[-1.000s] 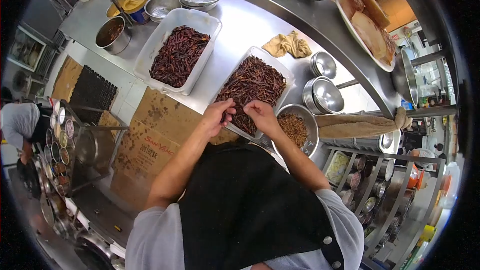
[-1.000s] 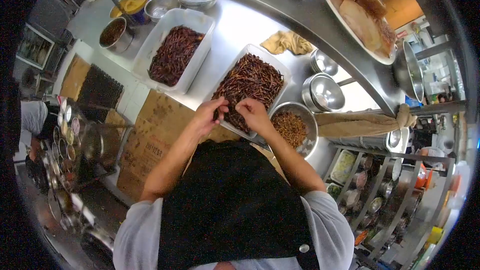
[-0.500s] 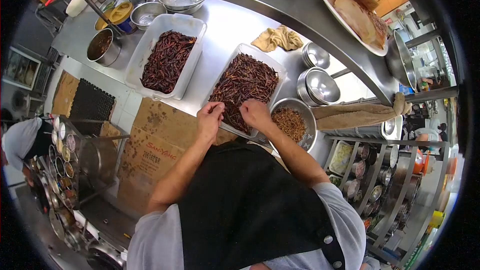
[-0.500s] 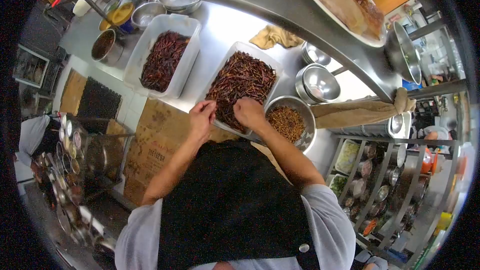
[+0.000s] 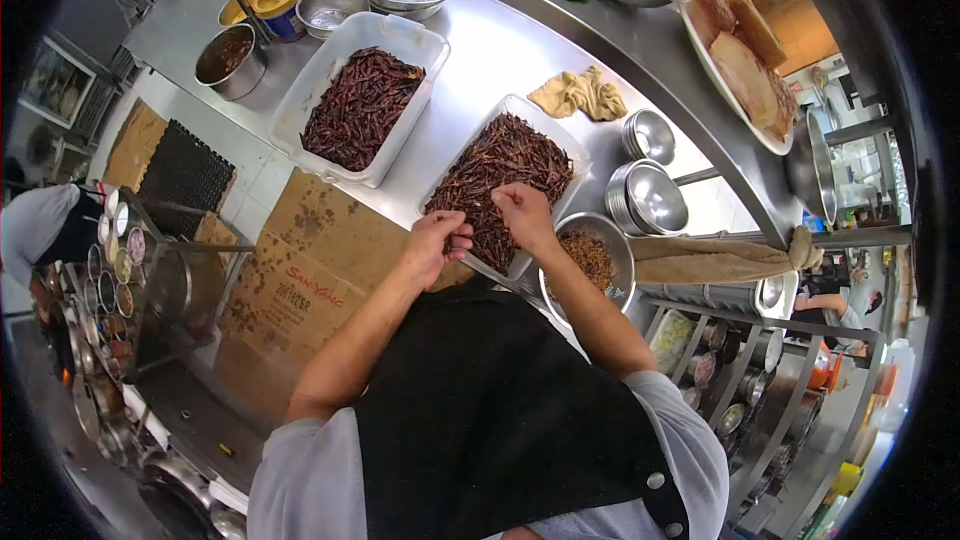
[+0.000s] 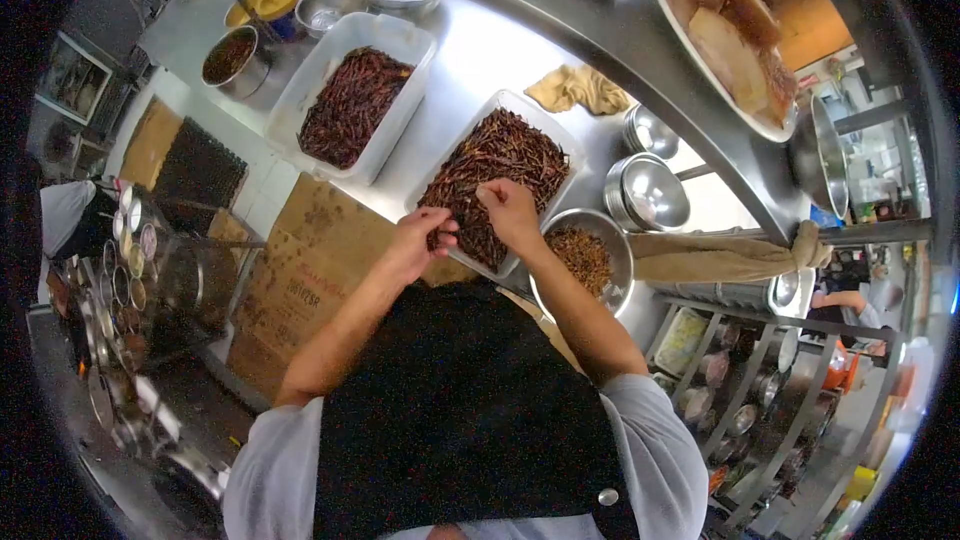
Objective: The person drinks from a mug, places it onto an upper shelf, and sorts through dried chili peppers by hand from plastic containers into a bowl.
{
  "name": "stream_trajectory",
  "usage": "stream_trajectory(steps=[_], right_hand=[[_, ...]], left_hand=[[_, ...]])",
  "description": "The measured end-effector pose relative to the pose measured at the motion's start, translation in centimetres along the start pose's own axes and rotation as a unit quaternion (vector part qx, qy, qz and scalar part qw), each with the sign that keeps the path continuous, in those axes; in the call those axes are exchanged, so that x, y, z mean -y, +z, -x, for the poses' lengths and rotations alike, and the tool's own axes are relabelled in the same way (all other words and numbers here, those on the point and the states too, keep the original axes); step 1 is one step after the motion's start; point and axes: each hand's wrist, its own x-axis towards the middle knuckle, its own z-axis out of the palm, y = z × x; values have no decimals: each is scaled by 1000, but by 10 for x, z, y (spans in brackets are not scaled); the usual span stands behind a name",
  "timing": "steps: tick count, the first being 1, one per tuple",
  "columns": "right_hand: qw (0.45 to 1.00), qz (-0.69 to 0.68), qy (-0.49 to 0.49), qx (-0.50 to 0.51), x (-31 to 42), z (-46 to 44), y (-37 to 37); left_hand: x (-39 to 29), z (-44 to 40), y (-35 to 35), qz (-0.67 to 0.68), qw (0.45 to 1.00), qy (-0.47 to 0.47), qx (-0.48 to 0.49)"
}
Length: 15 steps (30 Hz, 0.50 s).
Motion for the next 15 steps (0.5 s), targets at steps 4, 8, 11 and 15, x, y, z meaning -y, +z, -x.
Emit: stream_trajectory(steps=[4, 8, 11, 15], right_hand=[[992, -121, -1, -26, -7, 18, 10], [938, -302, 157, 68, 2, 31, -3], [856, -431, 243, 149, -12, 27, -16], [953, 292, -49, 66, -21, -3, -16]], left_hand=[[12, -13, 20, -25, 998, 36, 39], [16, -19, 15, -109, 989, 77, 64], [11, -14, -1, -139, 985, 63, 85], [3, 2, -28, -68, 995, 53, 54]])
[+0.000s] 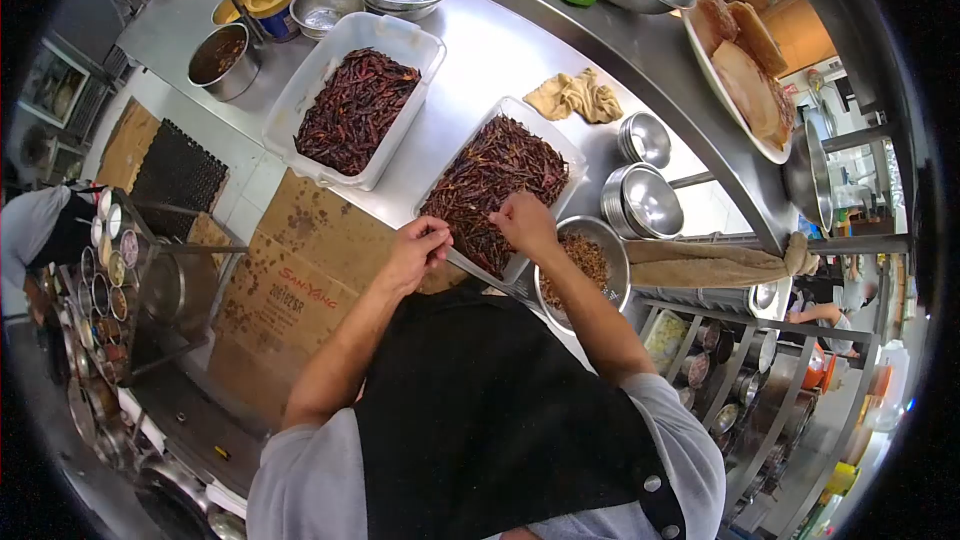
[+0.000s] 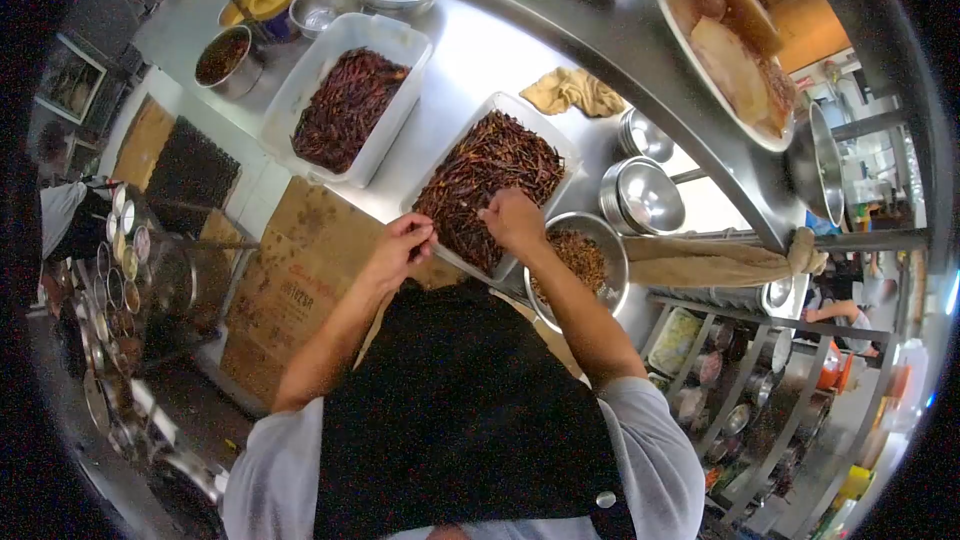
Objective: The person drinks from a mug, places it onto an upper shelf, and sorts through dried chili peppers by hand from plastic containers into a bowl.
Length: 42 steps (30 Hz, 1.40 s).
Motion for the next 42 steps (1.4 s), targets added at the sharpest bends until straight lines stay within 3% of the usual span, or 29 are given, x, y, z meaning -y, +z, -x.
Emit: stream_trajectory(steps=[6, 9, 13, 17, 21, 23, 25, 27, 29, 30, 31, 33, 39, 42], right_hand=[[992, 28, -122, -17, 56, -57, 39], [992, 67, -103, 9, 54, -70, 53], [990, -48, -113, -68, 27, -60, 46], [987, 19, -149, -56, 30, -60, 46], [988, 110, -100, 30, 38, -67, 50], [992, 83, -94, 2, 22, -62, 49], [972, -101, -143, -155, 6, -54, 44], [968, -117, -148, -167, -7, -50, 34], [914, -393, 69, -79, -10, -38, 23], [813, -572, 104, -31, 0, -26, 6], [813, -573, 102, -33, 8, -19, -3], [694, -709, 128, -13, 17, -6, -11], [632, -767, 106, 43, 29, 17, -8], [631, -767, 107, 35, 34, 24, -15]], left_hand=[[-3, 22, -15, 107, 994, 12, -18], [-9, 29, -12, 127, 991, 4, -36], [-10, 28, -8, 168, 985, 20, -39], [-8, 7, 0, 162, 984, 27, -66], [-11, -2, 8, 166, 984, 1, -66], [-12, -1, 11, 159, 985, -9, -71], [-12, 0, 12, 155, 985, -18, -78], [-11, -3, 12, 130, 988, -29, -82], [-11, -8, 18, 97, 993, -30, -63], [-13, -12, 23, 65, 996, -30, -45], [-14, -16, 29, 64, 997, -29, -44], [-23, -19, 47, 60, 998, -33, 4], [-34, -35, 67, 76, 996, -27, 38], [-34, -35, 66, 81, 997, -10, 13]])
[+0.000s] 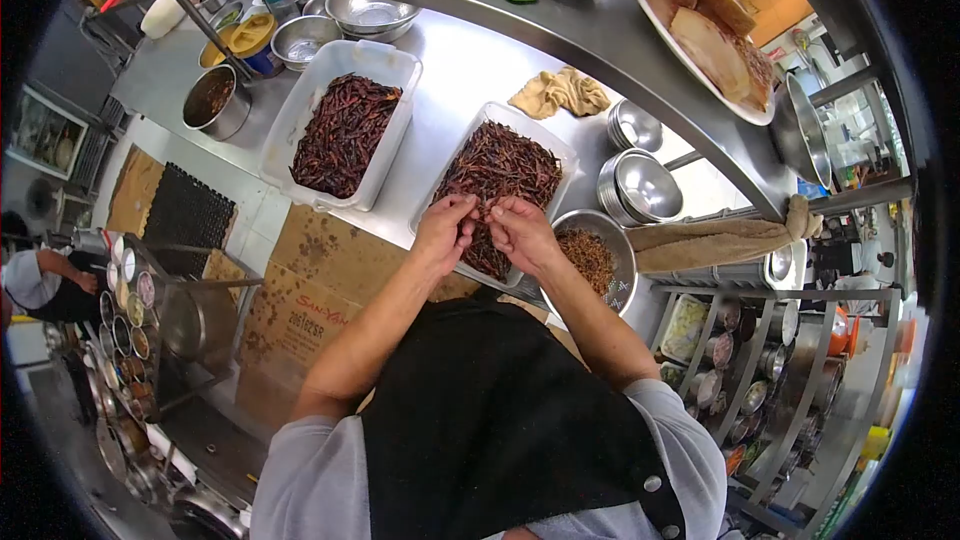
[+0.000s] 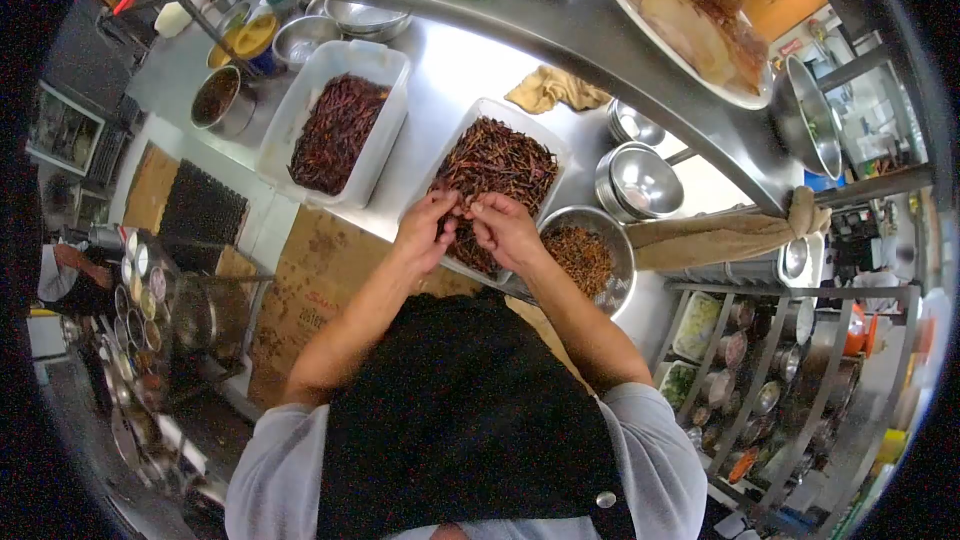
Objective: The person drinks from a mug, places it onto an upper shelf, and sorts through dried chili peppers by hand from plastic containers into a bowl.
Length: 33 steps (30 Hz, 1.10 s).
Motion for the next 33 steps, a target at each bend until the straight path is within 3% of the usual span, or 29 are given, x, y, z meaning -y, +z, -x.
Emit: stream_trajectory(steps=[2, 4, 5, 7, 8, 10, 13, 14, 15, 16, 17, 19, 29, 33], right_hand=[[1000, -2, -14, -9, 4, 3, -3], [989, 143, -22, -20, 7, -1, -14], [989, 141, -23, -22, 8, -2, -13], [934, 355, -38, -24, 10, 0, -8], [933, 355, -40, -25, 6, -1, -8], [889, 444, -111, -7, -3, -3, -12], [835, 526, -158, 14, -5, 2, -14], [834, 529, -159, 12, -4, 5, -12], [849, 503, -160, -13, -1, 8, -10], [863, 477, -159, -38, 1, 11, -7], [862, 479, -161, -39, 4, 15, -4], [917, 387, -60, -73, 12, 22, 3], [935, 335, -91, -73, -21, 25, 35], [939, 323, -76, -84, -39, 29, 32]], left_hand=[[-2, 2, -3, -5, 1000, 19, -21], [-8, 5, -7, -174, 982, 75, -19], [-12, 9, -3, -176, 982, 73, -17], [-19, 17, 7, -379, 914, 135, -43], [-16, 16, 6, -380, 914, 136, -41], [-8, 10, 2, -444, 847, 290, -7], [0, 3, -9, -456, 848, 268, 11], [-1, 3, -9, -455, 849, 270, 13], [-3, 3, -11, -299, 942, 154, 20], [-5, 4, -12, -130, 991, 30, 27], [-7, 7, -13, -129, 991, 31, 30], [-13, 12, -15, -5, 998, 1, 63], [-2, 34, -23, -58, 996, 34, 53], [2, 38, -32, 11, 1000, 15, 24]])
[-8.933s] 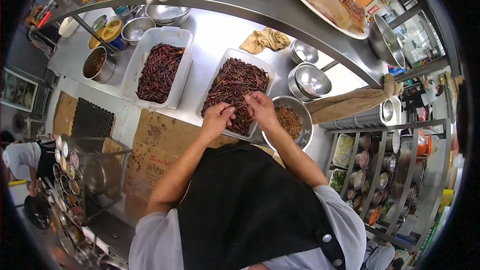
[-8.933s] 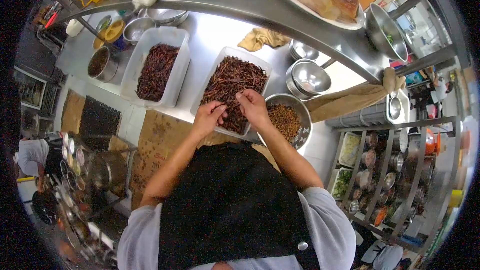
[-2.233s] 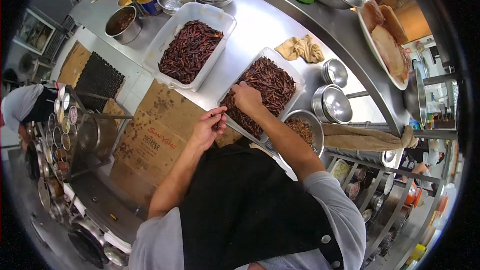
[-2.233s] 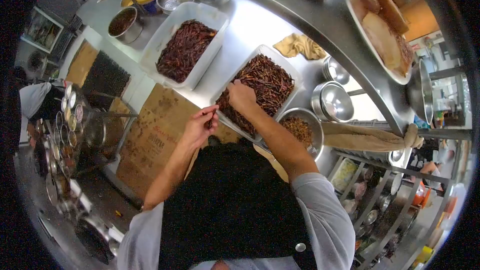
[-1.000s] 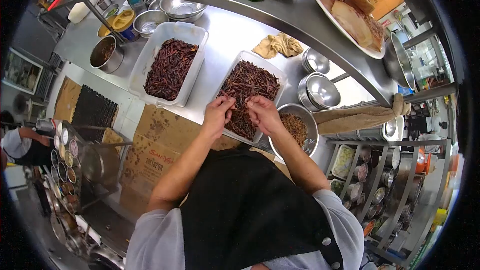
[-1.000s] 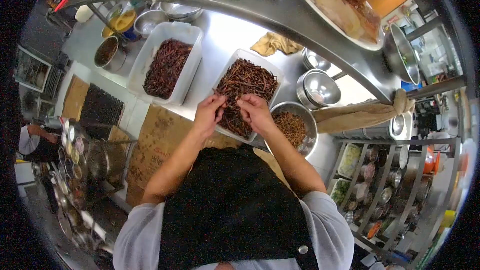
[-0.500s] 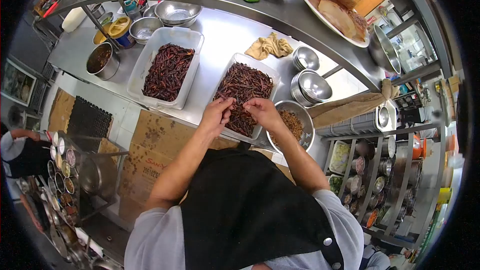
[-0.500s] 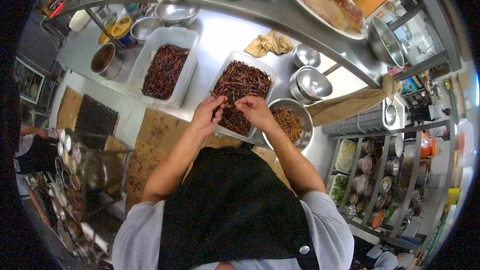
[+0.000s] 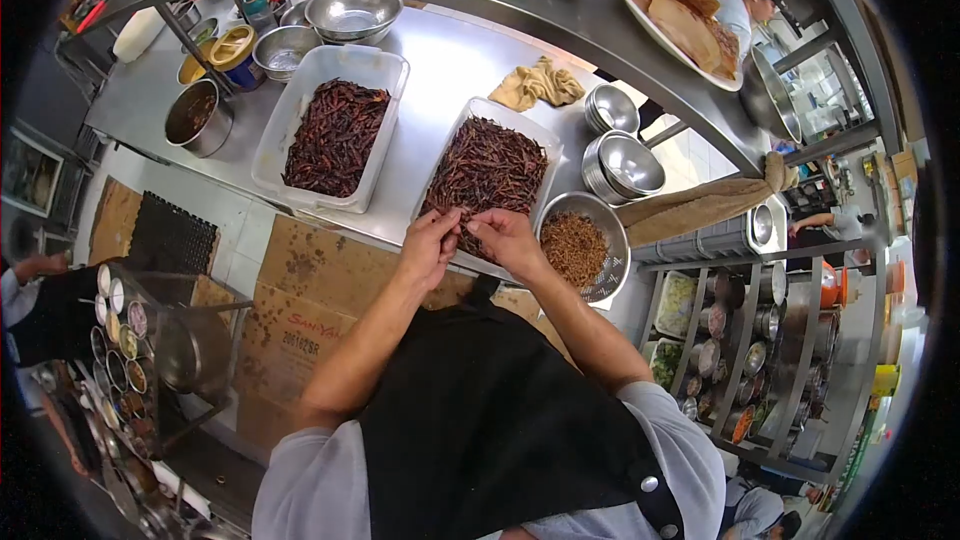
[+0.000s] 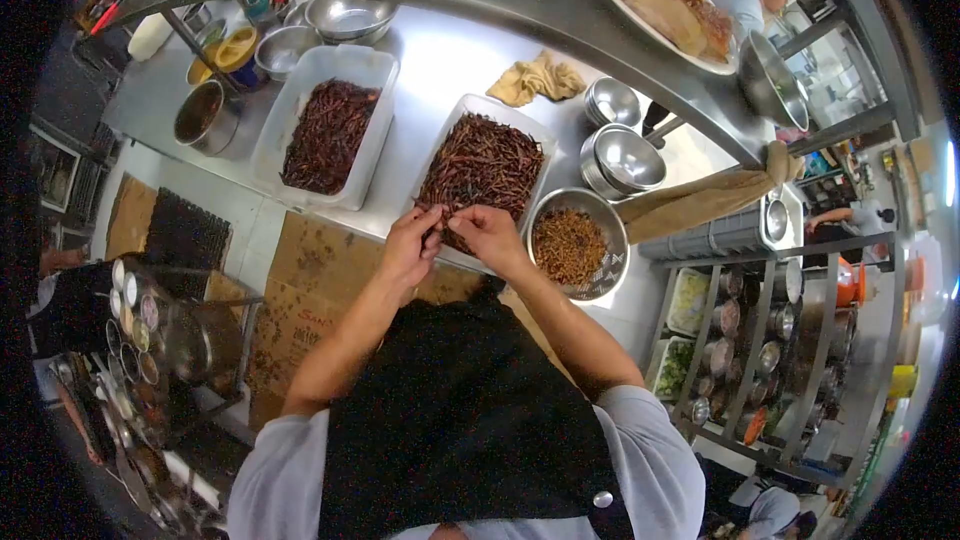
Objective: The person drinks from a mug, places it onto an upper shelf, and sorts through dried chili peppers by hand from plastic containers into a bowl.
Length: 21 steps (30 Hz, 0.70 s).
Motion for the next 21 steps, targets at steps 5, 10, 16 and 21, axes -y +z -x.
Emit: stream_trajectory(steps=[5, 10, 16, 21], right_hand=[[999, -31, 22, -38, -15, -5, 4], [996, -58, 58, -31, 1, -15, -10], [993, -109, 40, 28, 19, -23, -7], [973, -196, 30, 115, 11, -24, -27]], left_hand=[[10, 7, 4, -22, 998, 38, -42], [0, 2, 19, 0, 991, 110, -76], [9, -6, 30, -49, 991, 110, -63], [9, -5, 42, 62, 997, 37, -19]])
